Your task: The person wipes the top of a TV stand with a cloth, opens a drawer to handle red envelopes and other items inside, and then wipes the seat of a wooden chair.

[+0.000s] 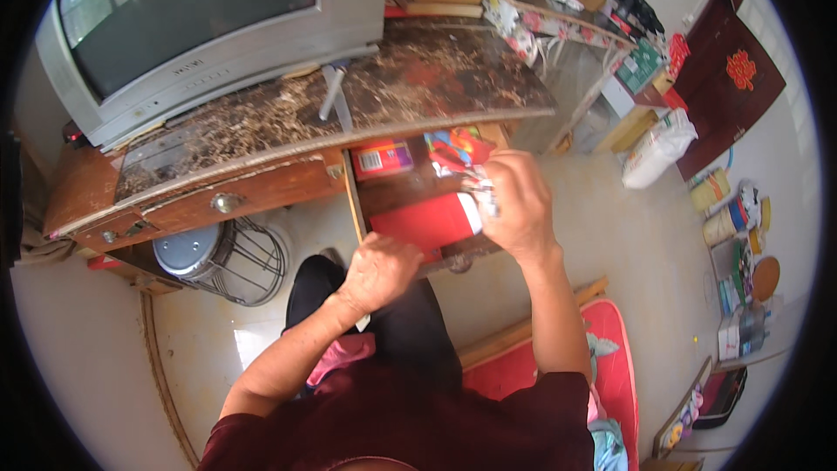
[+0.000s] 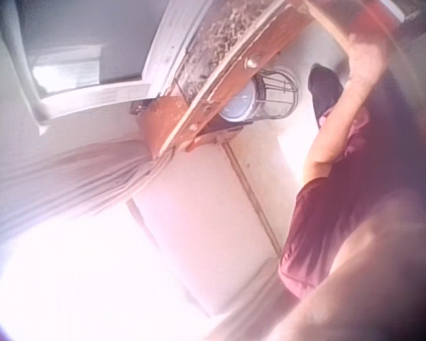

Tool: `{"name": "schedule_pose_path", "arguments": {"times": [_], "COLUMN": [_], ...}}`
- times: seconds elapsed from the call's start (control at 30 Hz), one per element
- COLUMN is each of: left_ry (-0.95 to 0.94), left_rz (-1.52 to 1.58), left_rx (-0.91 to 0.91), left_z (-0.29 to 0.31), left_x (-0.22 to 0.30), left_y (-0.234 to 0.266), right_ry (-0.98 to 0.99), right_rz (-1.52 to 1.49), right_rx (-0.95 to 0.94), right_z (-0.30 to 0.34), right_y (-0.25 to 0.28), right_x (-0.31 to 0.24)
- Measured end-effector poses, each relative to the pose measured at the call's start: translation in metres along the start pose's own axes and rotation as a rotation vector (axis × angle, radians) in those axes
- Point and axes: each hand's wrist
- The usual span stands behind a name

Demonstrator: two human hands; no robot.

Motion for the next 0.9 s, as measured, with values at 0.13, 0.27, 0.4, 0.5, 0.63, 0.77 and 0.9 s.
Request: {"name": "schedule_pose_path", "arguments": {"times": [0.13, 0.27, 0.4, 0.5, 0.63, 0.77, 0.9], "left_ry": [0.011, 0.013, 0.022, 0.044, 0.065, 0.018, 0.038], "left_rz": [0.121, 0.178, 0.167, 0.147, 0.131, 0.106, 0.137], "left_rx": [0.046, 0.092, 0.079, 0.067, 0.048, 0.047, 0.046], "left_z": [-0.001, -0.003, -0.002, -0.002, -0.001, -0.002, -0.002], "left_x": [0.003, 0.004, 0.003, 0.004, 0.004, 0.006, 0.007], "left_y": [0.006, 0.002, 0.003, 0.003, 0.003, -0.001, 0.003], "right_ry": [-0.068, -0.273, -0.366, -0.578, -0.579, -0.305, -0.223], "right_rz": [0.091, -0.001, -0.394, -0.409, -0.37, -0.19, -0.201], "right_rx": [-0.506, -0.787, -0.727, -0.531, -0.655, -0.763, -0.38], "right_z": [0.041, 0.065, 0.05, 0.05, 0.074, 0.082, 0.023], "right_y": [-0.011, -0.051, -0.057, -0.056, -0.081, -0.089, -0.071], "right_x": [-0.003, -0.003, 0.001, 0.024, 0.042, 0.023, -0.014]}}
Point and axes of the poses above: each hand's wrist, its own z-axis away from the middle knuckle, its own y-axis out of the back of the hand, x = y × z, and after that the axes turned 2 degrees about y, right-handed
